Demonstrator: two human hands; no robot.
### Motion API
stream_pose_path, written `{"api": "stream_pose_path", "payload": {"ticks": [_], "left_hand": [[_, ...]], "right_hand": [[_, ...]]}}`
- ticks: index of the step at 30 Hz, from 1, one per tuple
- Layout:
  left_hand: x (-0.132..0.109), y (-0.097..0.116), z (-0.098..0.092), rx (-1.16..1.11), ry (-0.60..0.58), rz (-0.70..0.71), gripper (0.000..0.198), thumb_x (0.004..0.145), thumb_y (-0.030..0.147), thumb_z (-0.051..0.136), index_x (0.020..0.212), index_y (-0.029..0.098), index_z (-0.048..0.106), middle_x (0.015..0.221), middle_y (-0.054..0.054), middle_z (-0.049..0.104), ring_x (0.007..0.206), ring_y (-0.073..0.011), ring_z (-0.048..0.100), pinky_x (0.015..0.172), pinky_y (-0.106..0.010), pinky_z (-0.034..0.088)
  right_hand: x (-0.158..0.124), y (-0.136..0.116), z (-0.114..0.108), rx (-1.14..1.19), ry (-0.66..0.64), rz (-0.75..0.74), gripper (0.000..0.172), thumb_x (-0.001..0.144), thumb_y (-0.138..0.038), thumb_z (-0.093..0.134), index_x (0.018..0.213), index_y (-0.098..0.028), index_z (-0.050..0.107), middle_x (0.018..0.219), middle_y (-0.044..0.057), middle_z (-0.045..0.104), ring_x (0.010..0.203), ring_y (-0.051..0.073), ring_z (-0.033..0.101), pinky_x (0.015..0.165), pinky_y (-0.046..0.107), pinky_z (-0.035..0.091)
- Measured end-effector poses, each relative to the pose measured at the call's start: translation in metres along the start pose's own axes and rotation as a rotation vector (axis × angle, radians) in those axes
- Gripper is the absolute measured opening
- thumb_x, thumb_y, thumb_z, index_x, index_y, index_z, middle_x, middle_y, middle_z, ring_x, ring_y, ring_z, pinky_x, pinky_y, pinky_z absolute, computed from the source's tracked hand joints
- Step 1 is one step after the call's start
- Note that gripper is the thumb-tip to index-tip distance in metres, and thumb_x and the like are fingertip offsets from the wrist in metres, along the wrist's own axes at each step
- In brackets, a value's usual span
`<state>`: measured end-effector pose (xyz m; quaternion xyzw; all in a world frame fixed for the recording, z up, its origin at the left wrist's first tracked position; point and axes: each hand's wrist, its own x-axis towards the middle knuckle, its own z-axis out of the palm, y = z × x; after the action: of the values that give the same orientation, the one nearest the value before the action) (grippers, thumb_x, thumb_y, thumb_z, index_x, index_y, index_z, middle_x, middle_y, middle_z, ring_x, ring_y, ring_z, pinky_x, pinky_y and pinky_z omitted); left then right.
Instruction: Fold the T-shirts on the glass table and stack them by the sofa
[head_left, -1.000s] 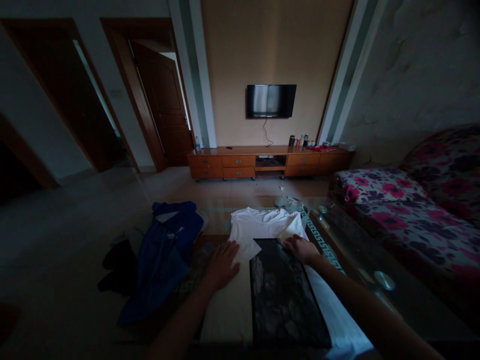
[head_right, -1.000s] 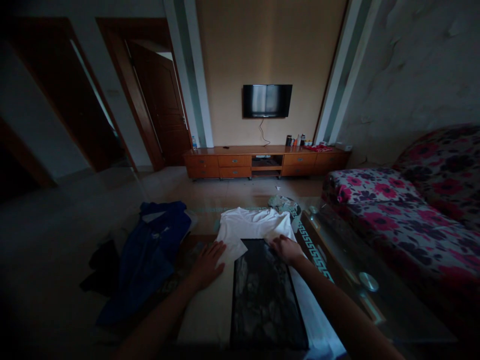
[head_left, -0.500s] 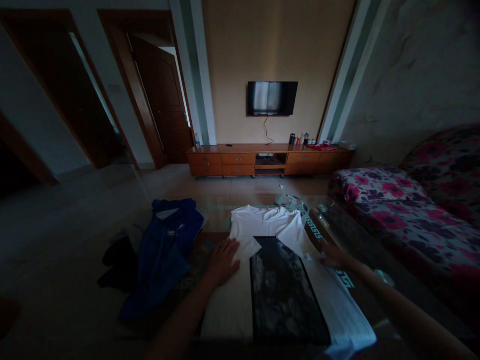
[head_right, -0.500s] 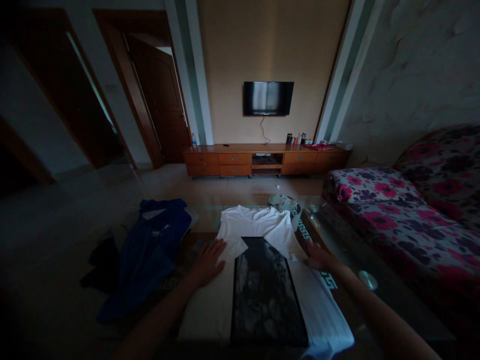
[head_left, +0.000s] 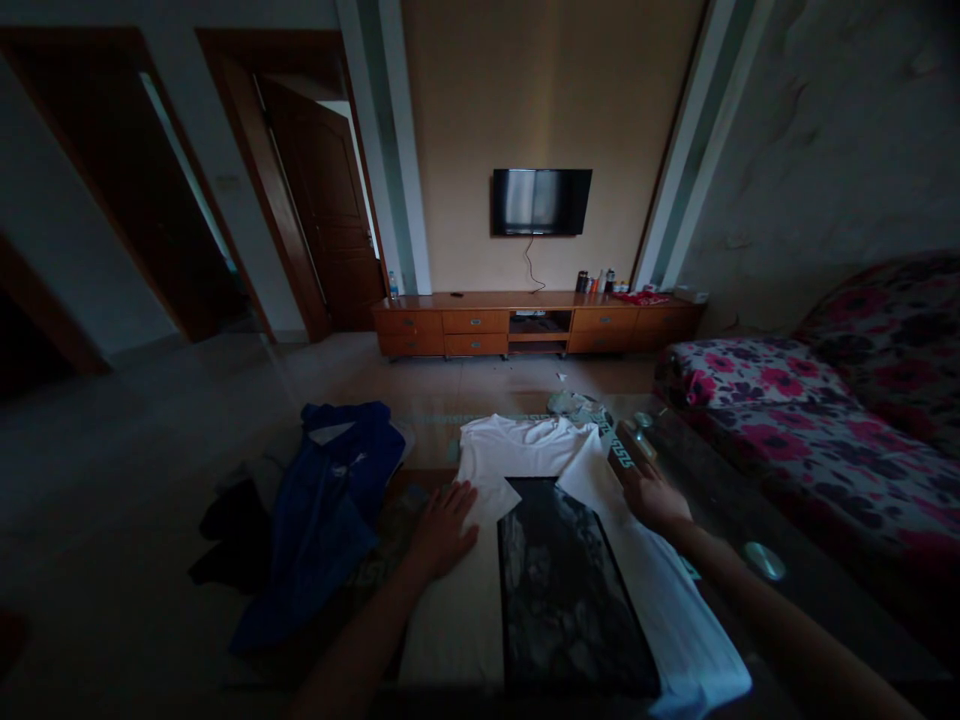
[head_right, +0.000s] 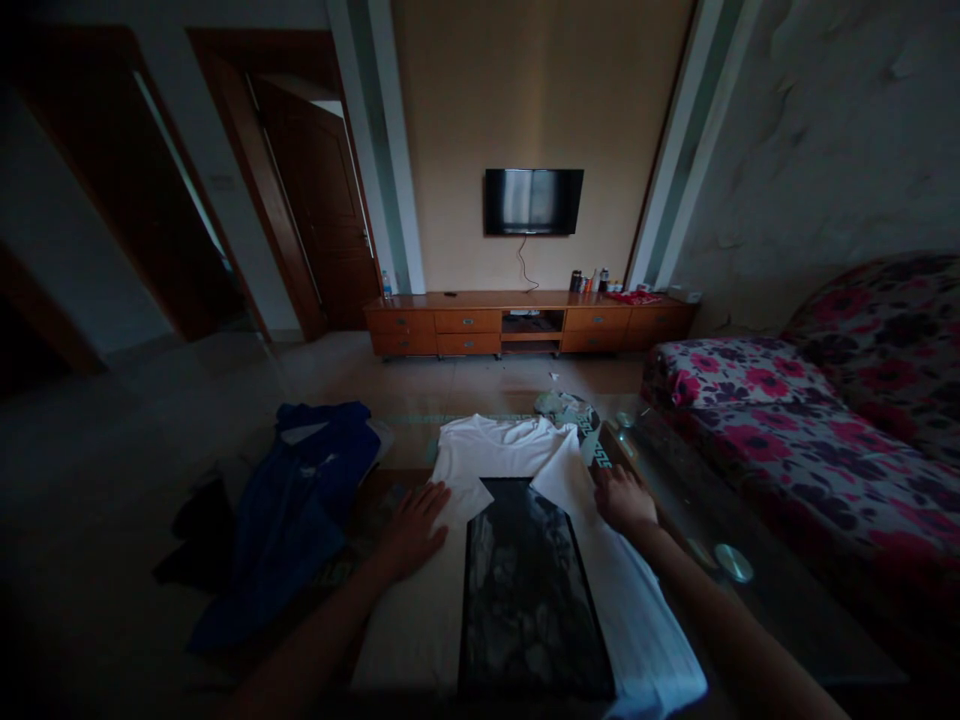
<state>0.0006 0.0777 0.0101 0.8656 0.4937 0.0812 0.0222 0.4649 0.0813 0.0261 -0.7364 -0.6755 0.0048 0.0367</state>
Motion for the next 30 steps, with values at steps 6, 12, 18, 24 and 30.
{"api": "stream_pose_path", "payload": {"ticks": [6,12,18,24,30], "left_hand": [[-0.002,-0.006,0.005,0.019,0.003,0.014,0.066,0.097,0.043,0.044,0.159,0.03,0.026,0.167,-0.001,0.023,0.153,-0.0247,0.02,0.124,-0.049,0.015],[-0.009,-0.017,0.006,0.038,0.001,0.025,0.064,0.1,0.047,0.036,0.16,0.03,0.022,0.167,-0.001,0.02,0.154,-0.0241,0.018,0.123,-0.049,0.016],[-0.039,-0.04,0.0,0.037,-0.056,-0.021,0.066,0.099,0.048,0.037,0.16,0.03,0.021,0.167,-0.003,0.022,0.153,-0.0253,0.018,0.123,-0.05,0.014],[-0.016,-0.037,-0.032,-0.002,-0.209,-0.099,0.055,0.099,0.06,0.03,0.142,0.031,0.049,0.153,-0.01,0.046,0.138,-0.0321,0.043,0.11,-0.059,0.031],[0.071,-0.045,-0.047,0.007,-0.002,-0.042,0.033,0.103,0.031,0.034,0.106,0.02,0.065,0.117,-0.011,0.063,0.114,-0.0235,0.057,0.102,-0.041,0.043]], "right_hand": [[0.013,-0.044,0.039,0.043,0.028,-0.239,0.063,0.101,-0.057,0.026,0.158,-0.032,0.031,0.167,0.005,0.021,0.153,0.031,0.018,0.117,0.052,0.028],[0.017,-0.051,0.063,0.006,0.007,-0.177,0.063,0.1,-0.061,0.02,0.159,-0.039,0.023,0.168,0.0,0.014,0.155,0.027,0.011,0.122,0.054,0.012],[0.004,-0.086,0.06,0.005,-0.032,-0.184,0.068,0.099,-0.065,0.021,0.16,-0.036,0.022,0.168,0.004,0.013,0.155,0.029,0.009,0.122,0.054,0.006],[0.031,-0.093,0.02,0.091,-0.076,-0.175,0.059,0.101,-0.058,0.028,0.147,-0.027,0.047,0.154,0.013,0.043,0.136,0.032,0.044,0.109,0.055,0.034],[0.095,-0.092,0.005,0.135,0.032,-0.088,0.05,0.1,-0.023,0.033,0.147,-0.012,0.043,0.153,0.016,0.042,0.136,0.025,0.042,0.108,0.035,0.036]]}}
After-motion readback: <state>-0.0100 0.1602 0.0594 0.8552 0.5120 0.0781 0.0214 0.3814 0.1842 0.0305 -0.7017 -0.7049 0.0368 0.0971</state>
